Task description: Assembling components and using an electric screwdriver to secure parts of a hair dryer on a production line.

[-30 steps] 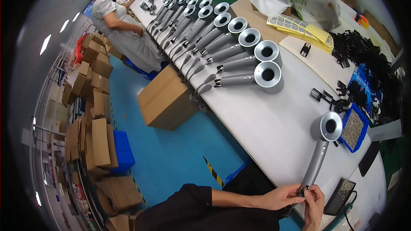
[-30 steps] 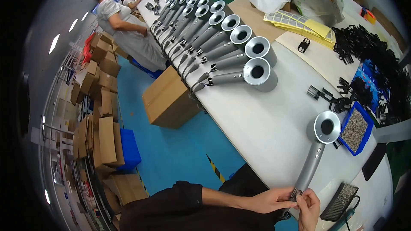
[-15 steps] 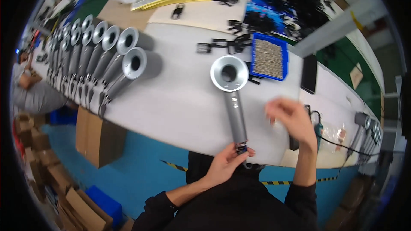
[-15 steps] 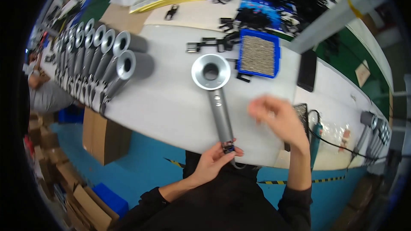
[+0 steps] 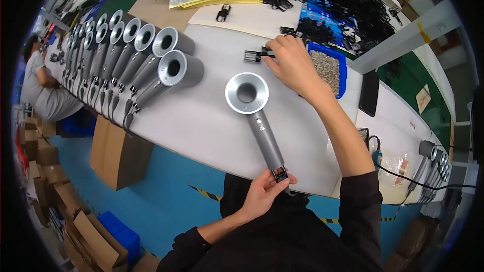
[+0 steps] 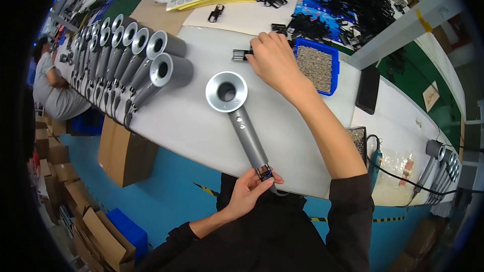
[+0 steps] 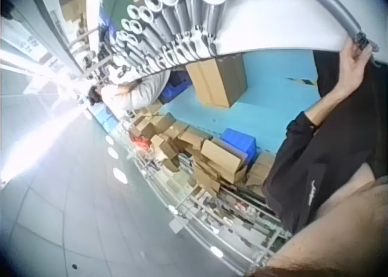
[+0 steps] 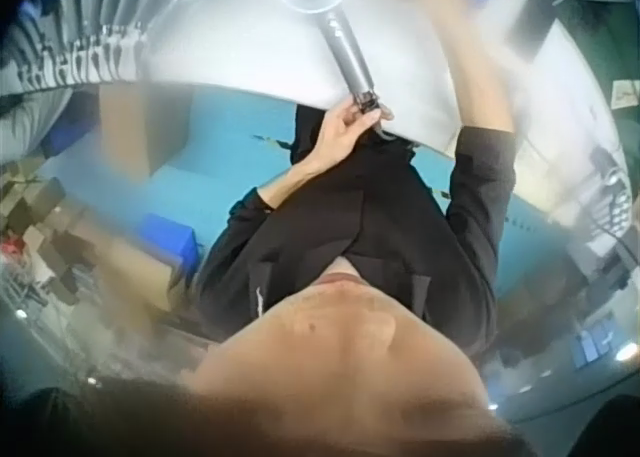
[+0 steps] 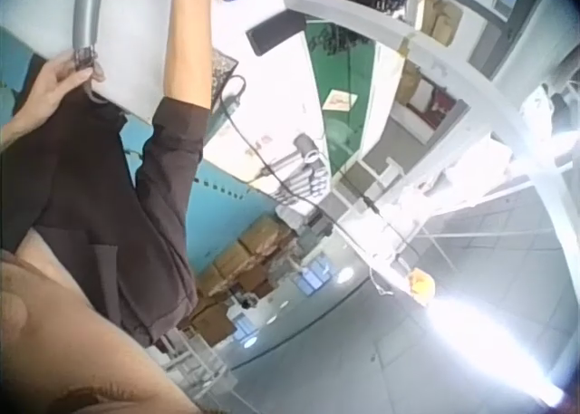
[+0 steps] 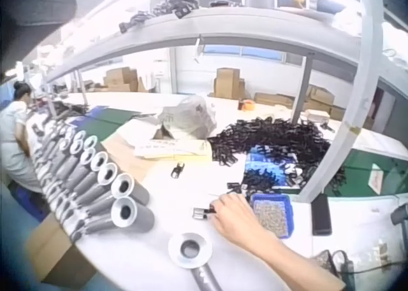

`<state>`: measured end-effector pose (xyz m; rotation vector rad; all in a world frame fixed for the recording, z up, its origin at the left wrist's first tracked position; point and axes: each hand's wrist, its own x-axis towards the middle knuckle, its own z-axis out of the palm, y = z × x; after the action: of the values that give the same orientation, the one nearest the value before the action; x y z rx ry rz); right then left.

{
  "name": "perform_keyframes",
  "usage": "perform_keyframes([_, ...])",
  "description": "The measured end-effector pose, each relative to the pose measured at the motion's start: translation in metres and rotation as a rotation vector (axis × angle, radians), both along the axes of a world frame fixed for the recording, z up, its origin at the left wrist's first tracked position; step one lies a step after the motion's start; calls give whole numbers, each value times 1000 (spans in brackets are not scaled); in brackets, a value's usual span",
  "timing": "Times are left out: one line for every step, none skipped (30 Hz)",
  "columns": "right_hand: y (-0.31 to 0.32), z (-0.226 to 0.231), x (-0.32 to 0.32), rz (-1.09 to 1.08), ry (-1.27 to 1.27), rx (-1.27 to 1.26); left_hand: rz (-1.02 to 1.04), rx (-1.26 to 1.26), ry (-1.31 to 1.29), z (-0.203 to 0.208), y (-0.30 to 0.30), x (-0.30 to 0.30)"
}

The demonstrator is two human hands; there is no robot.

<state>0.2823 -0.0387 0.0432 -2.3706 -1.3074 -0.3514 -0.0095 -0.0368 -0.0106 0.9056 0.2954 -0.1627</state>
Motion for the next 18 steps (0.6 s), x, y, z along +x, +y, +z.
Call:
perform_keyframes([9, -7, 4, 12, 19, -51, -3, -16, -12, 0, 0, 1])
perform_keyframes([17, -17, 8, 16, 38, -87, 3, -8, -9, 1, -1, 1])
perform_keyframes([24, -32, 13, 22, 63, -126, -5, 2, -5, 2, 0, 1])
perform_keyframes([28, -38, 17, 75, 50, -134, -17, 9, -7, 4, -1, 3])
perform_keyframes([24, -44, 22, 81, 2, -121, -15, -3, -7, 5, -3, 3])
perform_keyframes([21, -44, 23, 84, -41, -114, -12, -9, -17, 2, -4, 5])
perform_keyframes([18, -38, 14, 75, -95, 38, -2, -18, -21, 1, -5, 4])
perform_keyframes([10, -31, 10, 45, -82, 116, 5, -51, -22, -1, -5, 6])
perform_keyframes([-2, -17, -4, 19, -43, 200, 19, -54, -28, -1, -5, 6])
perform_keyframes([-16, -7, -22, -11, 90, 265, 36, -53, -33, -1, -3, 7])
perform_keyframes([-32, 1, -44, -48, 276, 313, 63, -56, -33, 0, -3, 4])
perform_keyframes([-51, 8, -65, -93, 461, 359, 91, -52, -36, -1, -3, 3])
perform_keyframes([-72, 9, -84, -190, 608, 292, 102, -76, -35, -2, -2, 4])
perform_keyframes([-96, 13, -102, -307, 747, 225, 96, -104, -35, -1, -3, 6])
perform_keyframes([-116, 11, -119, -378, 825, 155, 83, -102, -23, 1, -3, 8])
perform_keyframes([-132, 4, -134, -445, 901, 89, 78, -96, -15, 2, -2, 10])
perform_keyframes([-139, -3, -147, -492, 878, 25, 75, -88, -7, 4, -2, 11])
perform_keyframes([-146, -11, -158, -543, 851, -38, 64, -77, 6, 6, -2, 12])
